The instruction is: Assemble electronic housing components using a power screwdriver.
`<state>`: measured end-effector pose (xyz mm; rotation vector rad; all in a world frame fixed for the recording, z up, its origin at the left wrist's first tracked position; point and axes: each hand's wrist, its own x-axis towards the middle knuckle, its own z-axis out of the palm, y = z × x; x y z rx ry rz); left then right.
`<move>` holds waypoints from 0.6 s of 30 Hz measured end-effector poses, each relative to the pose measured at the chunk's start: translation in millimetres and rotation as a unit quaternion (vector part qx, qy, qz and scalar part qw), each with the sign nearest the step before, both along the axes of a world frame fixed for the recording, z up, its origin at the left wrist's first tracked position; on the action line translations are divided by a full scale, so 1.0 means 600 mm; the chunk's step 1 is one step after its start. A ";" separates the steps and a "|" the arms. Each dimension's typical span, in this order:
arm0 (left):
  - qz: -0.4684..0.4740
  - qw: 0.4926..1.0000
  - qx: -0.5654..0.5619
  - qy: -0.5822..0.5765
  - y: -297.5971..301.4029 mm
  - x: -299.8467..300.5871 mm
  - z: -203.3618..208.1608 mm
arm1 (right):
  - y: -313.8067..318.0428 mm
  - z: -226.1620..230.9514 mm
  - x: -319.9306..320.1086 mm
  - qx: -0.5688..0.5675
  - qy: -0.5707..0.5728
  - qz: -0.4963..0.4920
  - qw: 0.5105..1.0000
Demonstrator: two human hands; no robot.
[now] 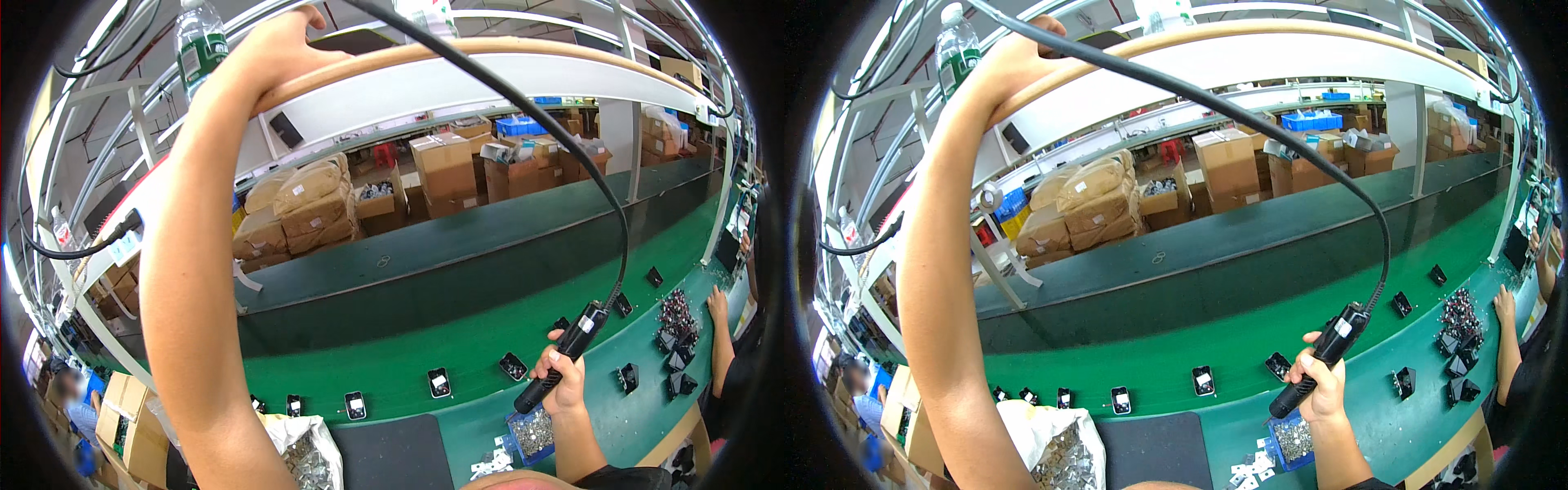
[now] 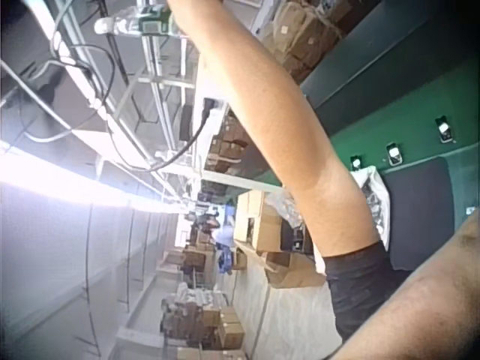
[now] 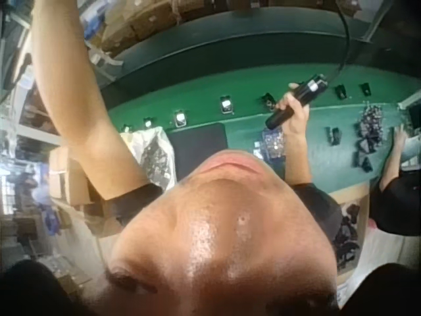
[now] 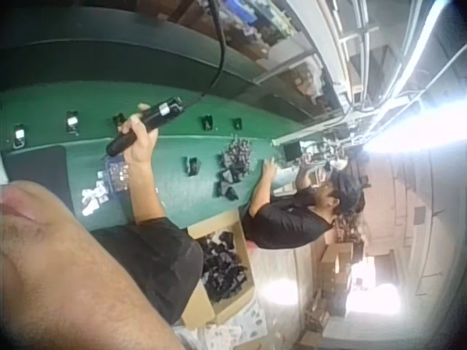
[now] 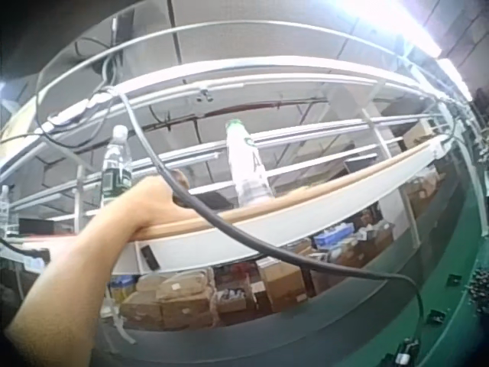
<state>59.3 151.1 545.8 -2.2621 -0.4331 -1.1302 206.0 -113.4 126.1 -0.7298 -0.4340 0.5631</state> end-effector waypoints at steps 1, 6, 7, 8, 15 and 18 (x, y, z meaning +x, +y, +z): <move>0.012 1.000 -0.021 0.010 -0.006 -0.004 0.002 | 0.000 0.001 -0.001 -0.001 0.003 0.002 1.000; 0.012 1.000 0.016 -0.001 -0.022 -0.014 -0.006 | -0.001 -0.001 0.006 0.005 -0.006 0.003 1.000; 0.010 0.999 0.038 -0.008 -0.019 -0.013 -0.007 | -0.001 0.000 0.007 0.003 -0.007 0.001 1.000; 0.010 0.999 0.041 -0.009 -0.017 -0.013 -0.007 | -0.001 0.000 0.007 0.006 -0.008 0.001 1.000; -0.027 0.999 0.027 -0.012 -0.023 -0.009 -0.010 | -0.002 0.003 0.007 0.009 -0.005 0.000 1.000; -0.017 1.000 0.010 -0.009 -0.025 -0.010 -0.012 | -0.002 0.002 0.008 0.006 -0.007 -0.002 1.000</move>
